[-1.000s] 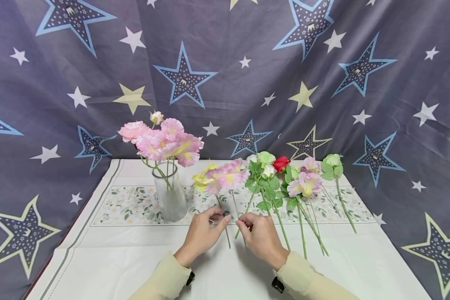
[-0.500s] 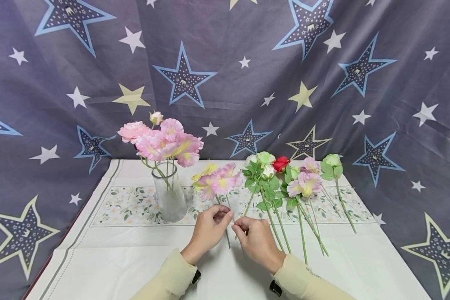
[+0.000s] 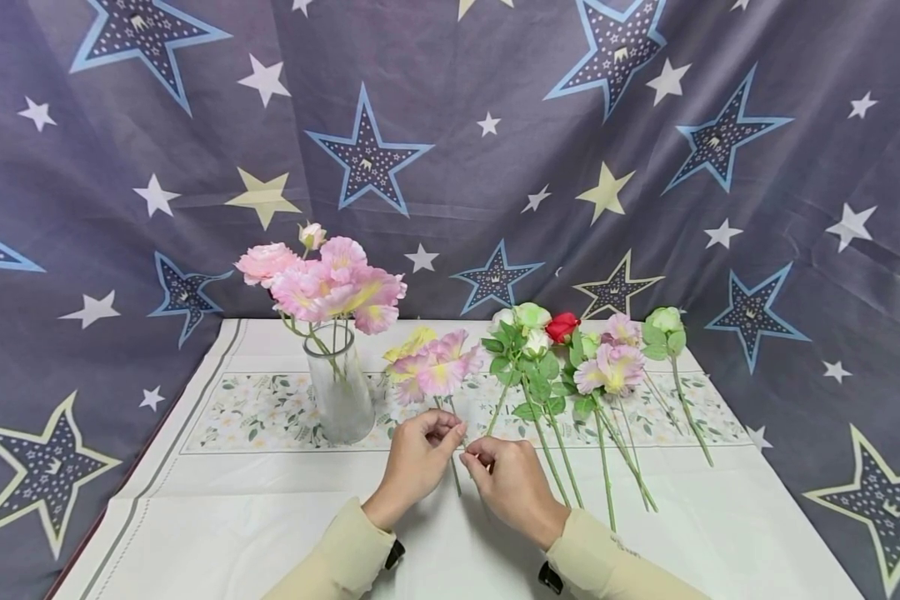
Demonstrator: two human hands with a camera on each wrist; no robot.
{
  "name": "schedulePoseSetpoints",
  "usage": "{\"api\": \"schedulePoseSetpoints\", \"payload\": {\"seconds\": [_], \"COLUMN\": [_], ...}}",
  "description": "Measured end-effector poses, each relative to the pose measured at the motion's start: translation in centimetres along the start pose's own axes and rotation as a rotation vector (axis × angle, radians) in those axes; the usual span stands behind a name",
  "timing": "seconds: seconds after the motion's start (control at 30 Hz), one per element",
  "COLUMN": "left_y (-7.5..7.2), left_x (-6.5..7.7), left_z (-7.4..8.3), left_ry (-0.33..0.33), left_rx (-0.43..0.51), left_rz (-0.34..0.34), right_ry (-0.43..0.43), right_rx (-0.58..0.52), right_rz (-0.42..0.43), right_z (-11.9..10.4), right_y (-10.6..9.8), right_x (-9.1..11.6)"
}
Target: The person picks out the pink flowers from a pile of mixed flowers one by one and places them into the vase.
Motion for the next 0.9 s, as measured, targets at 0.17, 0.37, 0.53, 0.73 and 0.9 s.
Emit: {"api": "schedulePoseSetpoints", "payload": {"seconds": [0.17,0.37,0.53,0.73,0.9], "left_y": [-0.4,-1.4,-2.2,-3.6,-5.0], "left_x": [0.0,0.0,0.1,0.2,0.3], "left_z": [0.5,1.0,1.4,2.3,3.3], "left_ry": [0.009,0.037,0.105,0.202,0.297], "left_rx": [0.002,-0.003,-0.02,-0.042,-0.107], "left_rz": [0.007,0.031,0.065,0.125,0.196], "right_ry": [-0.001,0.006,0.027,0.059,0.049], "right_rx": [-0.017,-0.034,-0.033,0.001,0.023], "right_rz": [-0.013,-0.014,0.004,0.026,0.056], "right_z": [0.2,0.8,1.6,2.4,2.9], "right_y": [0.1,-0.4,-1.1,-1.8,-2.3], "right_x": [-0.1,-0.2,-0.3,-0.3,-0.4]}}
Point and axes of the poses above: each hand's wrist, its own x-axis away from the middle knuckle, its own y-axis out of the palm, z = x × y, the point moved 10 cm from there along -x, towards the middle knuckle, and after that the axes turned 3 degrees about -z, right-handed, at the moved point
